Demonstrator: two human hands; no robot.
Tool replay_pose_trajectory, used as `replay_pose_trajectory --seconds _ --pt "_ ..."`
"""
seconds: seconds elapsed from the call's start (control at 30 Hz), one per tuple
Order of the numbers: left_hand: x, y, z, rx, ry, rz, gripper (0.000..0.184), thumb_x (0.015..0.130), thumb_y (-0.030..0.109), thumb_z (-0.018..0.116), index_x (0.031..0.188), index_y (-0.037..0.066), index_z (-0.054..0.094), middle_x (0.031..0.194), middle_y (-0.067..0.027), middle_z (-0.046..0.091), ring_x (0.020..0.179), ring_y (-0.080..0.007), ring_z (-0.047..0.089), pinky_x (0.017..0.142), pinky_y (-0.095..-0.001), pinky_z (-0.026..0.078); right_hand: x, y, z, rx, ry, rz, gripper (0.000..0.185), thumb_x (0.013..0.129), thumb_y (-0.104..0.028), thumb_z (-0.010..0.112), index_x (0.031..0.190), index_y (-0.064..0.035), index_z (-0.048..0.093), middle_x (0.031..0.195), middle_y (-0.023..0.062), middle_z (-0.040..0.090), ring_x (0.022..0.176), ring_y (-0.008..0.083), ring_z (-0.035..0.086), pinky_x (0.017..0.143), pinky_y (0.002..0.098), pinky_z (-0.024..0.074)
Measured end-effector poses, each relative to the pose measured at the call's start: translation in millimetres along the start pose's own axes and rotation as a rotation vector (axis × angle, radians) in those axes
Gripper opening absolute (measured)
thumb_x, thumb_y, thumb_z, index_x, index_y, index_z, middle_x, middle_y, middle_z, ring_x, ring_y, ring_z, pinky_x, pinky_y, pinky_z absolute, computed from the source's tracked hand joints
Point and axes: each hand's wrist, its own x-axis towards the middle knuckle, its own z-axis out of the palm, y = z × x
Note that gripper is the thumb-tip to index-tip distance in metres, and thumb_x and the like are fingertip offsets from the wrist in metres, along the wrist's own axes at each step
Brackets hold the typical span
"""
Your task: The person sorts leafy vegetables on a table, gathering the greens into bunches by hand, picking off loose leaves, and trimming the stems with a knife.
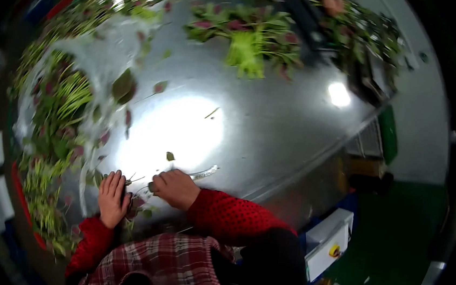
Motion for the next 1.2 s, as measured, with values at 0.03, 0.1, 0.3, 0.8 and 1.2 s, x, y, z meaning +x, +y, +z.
replay_pose_trajectory --seconds 0.03,0.1,0.3,0.8,1.2 --pt "-28 -9 -15 0.054 -0.031 -0.058 0.054 0.078 0.020 0.066 0.125 -0.001 0.052 0.135 -0.0186 0.048 0.126 -0.0376 0.042 0.105 -0.0526 0.029 30 -18 -22 -0.033 -0.361 0.028 0.015 0.082 -0.017 0.057 0.085 -0.0037 0.063 0.079 0.0142 0.063 0.075 0.0290 0.064 0.068 0.0401 0.0510" --pt "-58 -14 -37 0.176 0.019 -0.252 0.061 0.076 0.023 0.069 0.128 0.000 0.048 0.138 -0.0199 0.043 0.128 -0.0374 0.040 0.104 -0.0540 0.029 32 -1 -44 -0.156 -0.252 0.064 0.018 0.084 -0.020 0.059 0.089 -0.0029 0.062 0.080 0.0166 0.063 0.075 0.0324 0.063 0.068 0.0417 0.0508" --pt "-35 54 10 -0.277 0.127 0.010 0.070 0.074 0.038 0.071 0.132 0.007 0.045 0.138 -0.0194 0.043 0.129 -0.0376 0.040 0.099 -0.0570 0.034 22 4 -11 -0.352 -0.030 -0.012 0.029 0.084 -0.027 0.064 0.101 -0.0043 0.057 0.084 0.0167 0.063 0.076 0.0354 0.061 0.066 0.0438 0.0491" --pt "-155 -259 -165 0.801 -0.501 -1.152 0.040 0.079 0.018 0.056 0.117 0.008 0.061 0.133 -0.0210 0.050 0.132 -0.0344 0.037 0.109 -0.0574 0.018 84 -28 13 -0.141 -0.014 -0.135 0.036 0.072 -0.022 0.075 0.101 -0.0036 0.065 0.101 0.0135 0.062 0.094 0.0324 0.057 0.081 0.0411 0.0458" --pt "156 -183 -80 0.400 0.223 -0.137 0.084 0.063 0.015 0.070 0.136 -0.008 0.034 0.143 -0.0251 0.034 0.135 -0.0383 0.030 0.112 -0.0479 0.024 261 49 14 -0.412 0.261 -0.057 0.043 0.075 -0.027 0.073 0.109 -0.0029 0.062 0.113 0.0167 0.060 0.100 0.0332 0.057 0.088 0.0439 0.0425"
